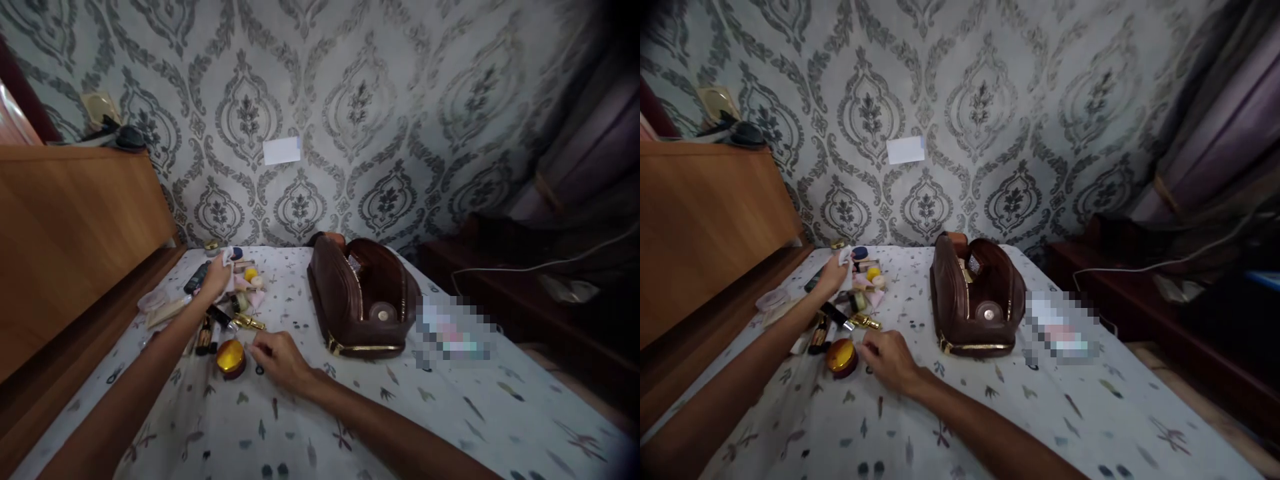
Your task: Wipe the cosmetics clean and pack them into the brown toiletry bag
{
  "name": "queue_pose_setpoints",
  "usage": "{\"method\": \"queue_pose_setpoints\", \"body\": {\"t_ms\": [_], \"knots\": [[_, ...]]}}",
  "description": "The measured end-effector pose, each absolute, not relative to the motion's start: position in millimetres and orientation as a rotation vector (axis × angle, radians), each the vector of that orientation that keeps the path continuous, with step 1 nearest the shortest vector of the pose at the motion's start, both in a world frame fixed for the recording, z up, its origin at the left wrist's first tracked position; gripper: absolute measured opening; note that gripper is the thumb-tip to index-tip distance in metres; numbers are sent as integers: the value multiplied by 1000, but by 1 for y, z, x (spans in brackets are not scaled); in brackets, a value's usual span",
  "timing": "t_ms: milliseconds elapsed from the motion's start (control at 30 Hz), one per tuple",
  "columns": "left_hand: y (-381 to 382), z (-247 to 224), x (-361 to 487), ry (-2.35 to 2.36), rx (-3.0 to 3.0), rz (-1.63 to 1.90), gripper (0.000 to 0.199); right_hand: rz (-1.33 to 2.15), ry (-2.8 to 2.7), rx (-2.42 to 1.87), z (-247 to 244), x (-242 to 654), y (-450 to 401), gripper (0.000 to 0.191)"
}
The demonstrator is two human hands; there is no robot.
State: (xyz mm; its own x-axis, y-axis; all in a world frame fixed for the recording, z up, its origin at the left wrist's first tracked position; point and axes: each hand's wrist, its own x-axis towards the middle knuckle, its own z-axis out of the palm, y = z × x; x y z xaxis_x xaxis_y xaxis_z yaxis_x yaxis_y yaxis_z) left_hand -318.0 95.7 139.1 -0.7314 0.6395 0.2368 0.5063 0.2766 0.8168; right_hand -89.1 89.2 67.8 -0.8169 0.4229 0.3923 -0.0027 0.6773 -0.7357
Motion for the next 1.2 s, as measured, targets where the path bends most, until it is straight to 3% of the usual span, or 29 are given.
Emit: {"method": "queue_pose_setpoints", "body": {"t_ms": [133, 300, 533, 700, 933, 1133, 1200], "knots": [[124, 138, -359, 2677, 1098, 1082, 23, 1124, -2226, -378, 54, -91, 88, 27], [154, 133, -375, 2913, 1126, 701, 32, 1090, -2272, -378, 51, -88, 88, 20], [186, 119, -380, 2982, 1293, 412, 49, 1062, -2374, -389, 56, -86, 88, 16], [189, 118, -387, 2928, 1439, 258, 42, 1049, -2421, -429, 62, -85, 89, 14], [180, 124, -382, 2936, 1588, 263, 49, 1054, -2392, -435, 56, -87, 92, 11], [165, 151, -349, 2897, 1782, 661, 55, 1183, -2193, -597, 54, -89, 92, 8], [152, 161, -328, 2702, 1923, 708, 49, 1214, -2040, -704, 54, -89, 94, 27]]}}
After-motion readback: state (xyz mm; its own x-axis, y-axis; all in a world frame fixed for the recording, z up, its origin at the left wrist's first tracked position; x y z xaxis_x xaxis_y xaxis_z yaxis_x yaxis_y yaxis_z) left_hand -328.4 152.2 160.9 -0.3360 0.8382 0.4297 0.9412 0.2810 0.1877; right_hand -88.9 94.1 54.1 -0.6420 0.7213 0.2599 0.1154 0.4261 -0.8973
